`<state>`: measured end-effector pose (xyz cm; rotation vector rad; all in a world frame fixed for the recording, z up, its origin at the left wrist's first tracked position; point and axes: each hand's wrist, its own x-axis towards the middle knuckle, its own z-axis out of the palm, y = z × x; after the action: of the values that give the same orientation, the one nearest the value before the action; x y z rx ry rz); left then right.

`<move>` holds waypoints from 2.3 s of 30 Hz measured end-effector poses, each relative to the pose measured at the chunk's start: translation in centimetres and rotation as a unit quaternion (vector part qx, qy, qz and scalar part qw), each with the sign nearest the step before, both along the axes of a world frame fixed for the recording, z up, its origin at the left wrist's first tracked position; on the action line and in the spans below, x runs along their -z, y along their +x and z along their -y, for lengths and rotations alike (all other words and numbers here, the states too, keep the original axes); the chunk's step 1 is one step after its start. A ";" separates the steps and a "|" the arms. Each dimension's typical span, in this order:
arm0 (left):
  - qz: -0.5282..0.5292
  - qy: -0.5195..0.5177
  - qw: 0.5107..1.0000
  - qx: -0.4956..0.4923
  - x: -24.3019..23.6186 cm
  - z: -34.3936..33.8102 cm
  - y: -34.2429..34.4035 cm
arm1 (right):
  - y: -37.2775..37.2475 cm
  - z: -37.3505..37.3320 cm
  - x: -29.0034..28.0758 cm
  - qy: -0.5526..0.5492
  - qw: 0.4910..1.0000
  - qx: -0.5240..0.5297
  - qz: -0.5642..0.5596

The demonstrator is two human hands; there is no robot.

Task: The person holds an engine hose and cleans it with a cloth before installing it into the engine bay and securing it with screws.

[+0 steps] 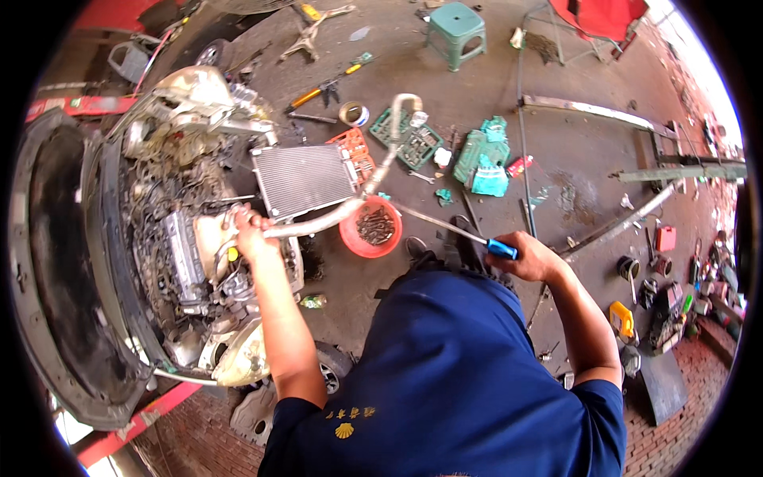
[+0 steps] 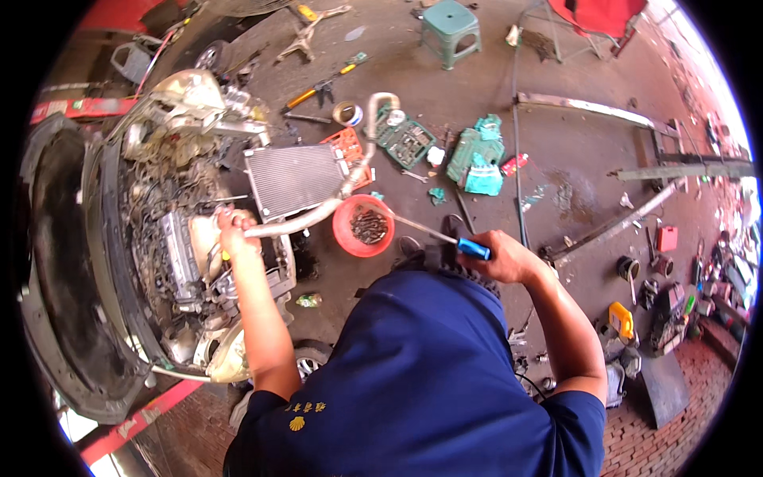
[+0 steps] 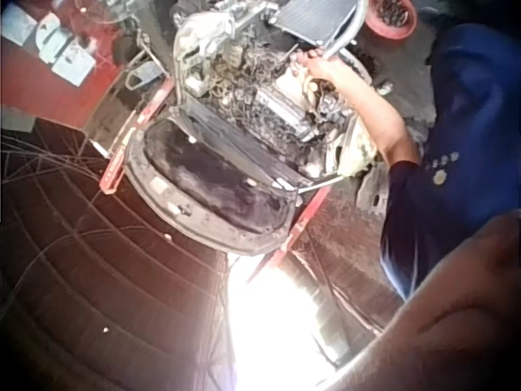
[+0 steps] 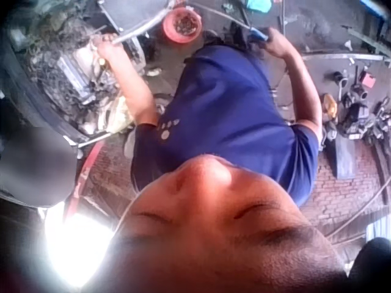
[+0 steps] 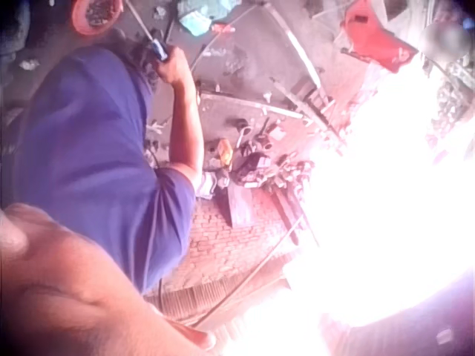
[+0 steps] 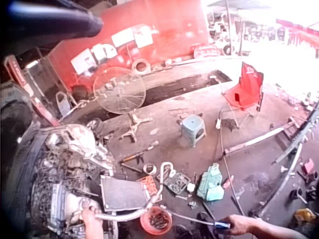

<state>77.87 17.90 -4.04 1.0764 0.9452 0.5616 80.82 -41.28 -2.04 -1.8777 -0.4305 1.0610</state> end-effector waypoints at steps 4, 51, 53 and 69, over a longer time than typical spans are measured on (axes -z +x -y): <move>-0.017 -0.056 0.998 0.019 0.5 3.5 1.1 | 0.6 -4.4 -2.3 0.031 0.996 -0.072 0.034; -0.030 -0.003 0.999 -0.019 4.2 8.4 -5.8 | 2.0 -11.4 -4.0 -0.013 0.987 -0.150 0.049; -0.051 0.011 0.999 0.003 4.3 8.6 -5.9 | 1.8 -11.6 -4.1 -0.012 0.988 -0.142 0.065; -0.051 0.116 0.989 0.070 3.5 10.7 -5.2 | 1.6 -11.6 -4.9 -0.036 0.991 -0.105 0.075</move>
<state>72.62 7.22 -7.50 1.3811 0.8995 0.5119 82.47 -29.63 2.88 -2.0180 -0.6969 1.0881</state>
